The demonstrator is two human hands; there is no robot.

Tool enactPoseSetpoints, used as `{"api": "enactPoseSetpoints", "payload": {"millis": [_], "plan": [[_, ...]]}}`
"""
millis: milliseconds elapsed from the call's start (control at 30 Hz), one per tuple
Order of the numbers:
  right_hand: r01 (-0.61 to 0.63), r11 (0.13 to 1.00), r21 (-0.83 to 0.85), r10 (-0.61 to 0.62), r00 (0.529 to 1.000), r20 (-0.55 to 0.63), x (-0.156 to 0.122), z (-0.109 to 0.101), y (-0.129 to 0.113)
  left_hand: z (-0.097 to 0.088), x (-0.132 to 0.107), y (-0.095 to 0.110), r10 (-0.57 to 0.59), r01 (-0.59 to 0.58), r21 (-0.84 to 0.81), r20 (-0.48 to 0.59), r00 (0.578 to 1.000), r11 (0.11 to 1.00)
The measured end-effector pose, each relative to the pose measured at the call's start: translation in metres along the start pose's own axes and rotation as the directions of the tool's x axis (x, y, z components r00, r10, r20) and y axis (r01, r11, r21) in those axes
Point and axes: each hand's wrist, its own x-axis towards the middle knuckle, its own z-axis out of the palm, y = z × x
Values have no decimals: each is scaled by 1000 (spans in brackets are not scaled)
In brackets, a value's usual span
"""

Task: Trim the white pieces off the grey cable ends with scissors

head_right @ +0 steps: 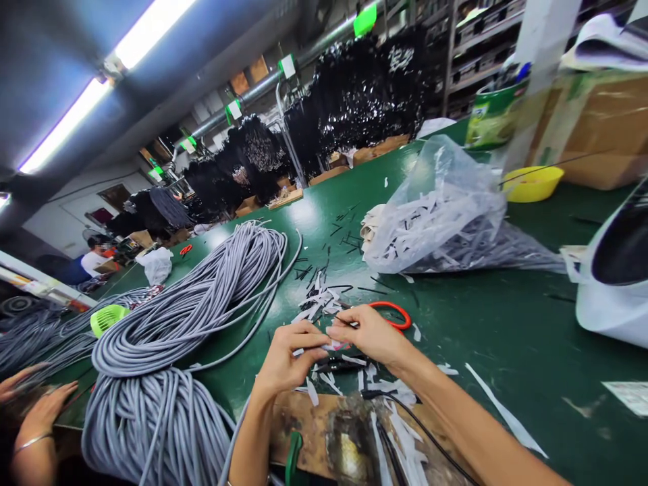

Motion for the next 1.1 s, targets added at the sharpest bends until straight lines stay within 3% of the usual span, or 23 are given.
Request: {"api": "enactPoseSetpoints", "payload": {"millis": [100, 167, 233, 333, 400, 467, 533, 633, 733, 833, 900, 1000, 1100], "plan": [[34, 993, 117, -26, 997, -67, 0, 7, -8, 3, 1, 0, -128, 120, -55, -184, 974, 991], [132, 991, 37, -125, 981, -149, -4, 13, -12, 7, 1, -1, -211, 211, -28, -281, 936, 977], [262, 956, -131, -285, 936, -208, -9, 16, -12, 12, 1, -1, -171, 205, 77, -316, 933, 976], [355, 847, -396, -472, 845, -251, -13, 12, -6, 18, 0, -3, 38, 11, 300, -158, 987, 954], [332, 820, -466, -493, 824, -281, -12, 5, -3, 20, -1, -2, 153, -136, 322, -30, 988, 937], [296, 847, -443, -455, 833, -315, -10, -3, -3, 19, -2, 0, 206, -187, 234, -58, 977, 954], [269, 886, -378, -402, 852, -336, -8, -5, -4, 17, -2, 3, 139, -125, 85, -190, 972, 988], [246, 933, -261, -323, 893, -312, -7, 3, -8, 16, -1, 5, -143, 95, -157, -330, 933, 983], [239, 961, -141, -264, 945, -194, -9, 17, -8, 18, 2, 3, -368, 234, -349, -394, 842, 908], [222, 963, -152, -240, 964, -117, -9, 20, -4, 21, 7, 0, -495, 283, -513, -341, 799, 810], [166, 945, -283, -195, 978, -78, -8, 14, 0, 19, 10, -3, -571, 319, -633, -239, 785, 705], [10, 821, -570, -35, 999, -33, -5, 3, 6, 12, 15, -4, -623, 332, -778, -95, 777, 533], [44, 737, -675, 50, 992, 119, -3, -3, 9, 3, 16, -4, -604, 313, -848, -10, 797, 427]]}}
